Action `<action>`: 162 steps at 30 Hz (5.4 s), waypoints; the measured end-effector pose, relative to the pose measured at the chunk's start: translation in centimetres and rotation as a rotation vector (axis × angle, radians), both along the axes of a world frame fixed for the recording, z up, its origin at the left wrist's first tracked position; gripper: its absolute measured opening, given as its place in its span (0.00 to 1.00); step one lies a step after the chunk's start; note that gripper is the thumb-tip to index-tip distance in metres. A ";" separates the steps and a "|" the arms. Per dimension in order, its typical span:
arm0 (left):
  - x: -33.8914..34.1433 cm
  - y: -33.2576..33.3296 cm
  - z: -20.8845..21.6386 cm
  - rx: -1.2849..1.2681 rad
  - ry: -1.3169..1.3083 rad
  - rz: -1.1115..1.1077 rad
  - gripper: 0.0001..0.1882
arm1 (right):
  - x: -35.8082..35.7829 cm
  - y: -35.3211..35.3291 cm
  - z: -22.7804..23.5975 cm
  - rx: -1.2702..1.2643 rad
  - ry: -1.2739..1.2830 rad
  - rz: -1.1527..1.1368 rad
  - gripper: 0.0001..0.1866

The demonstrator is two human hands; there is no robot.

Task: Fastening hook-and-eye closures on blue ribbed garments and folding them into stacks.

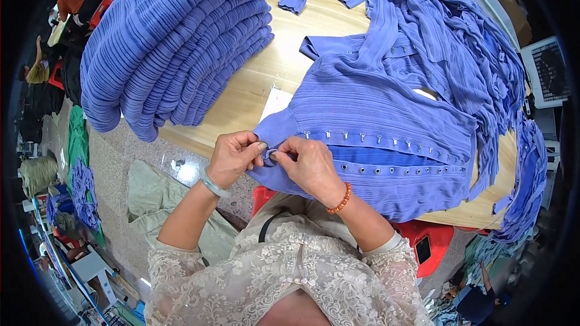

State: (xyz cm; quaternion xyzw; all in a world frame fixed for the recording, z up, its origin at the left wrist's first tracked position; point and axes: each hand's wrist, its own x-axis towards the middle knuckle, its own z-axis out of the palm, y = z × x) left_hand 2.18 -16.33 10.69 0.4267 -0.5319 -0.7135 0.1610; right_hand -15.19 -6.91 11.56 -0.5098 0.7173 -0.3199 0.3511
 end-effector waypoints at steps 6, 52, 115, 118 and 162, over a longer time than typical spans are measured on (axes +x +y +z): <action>0.0 -0.2 0.3 -0.005 -0.091 0.089 0.05 | -0.7 1.8 0.9 -0.123 0.139 0.069 0.08; -6.2 -3.8 2.7 -0.521 -0.356 -0.629 0.06 | -1.8 0.7 0.6 0.020 0.153 -0.061 0.10; -11.7 0.7 1.2 -1.180 -0.244 -0.600 0.11 | -6.5 5.8 2.5 -0.027 0.261 -0.034 0.06; -11.9 0.6 1.5 -1.033 -0.273 -0.657 0.07 | -7.2 5.5 1.5 -0.117 0.187 -0.028 0.06; -15.6 1.0 1.4 -0.816 -0.280 -0.778 0.05 | -9.9 6.7 0.2 -0.014 0.118 -0.237 0.08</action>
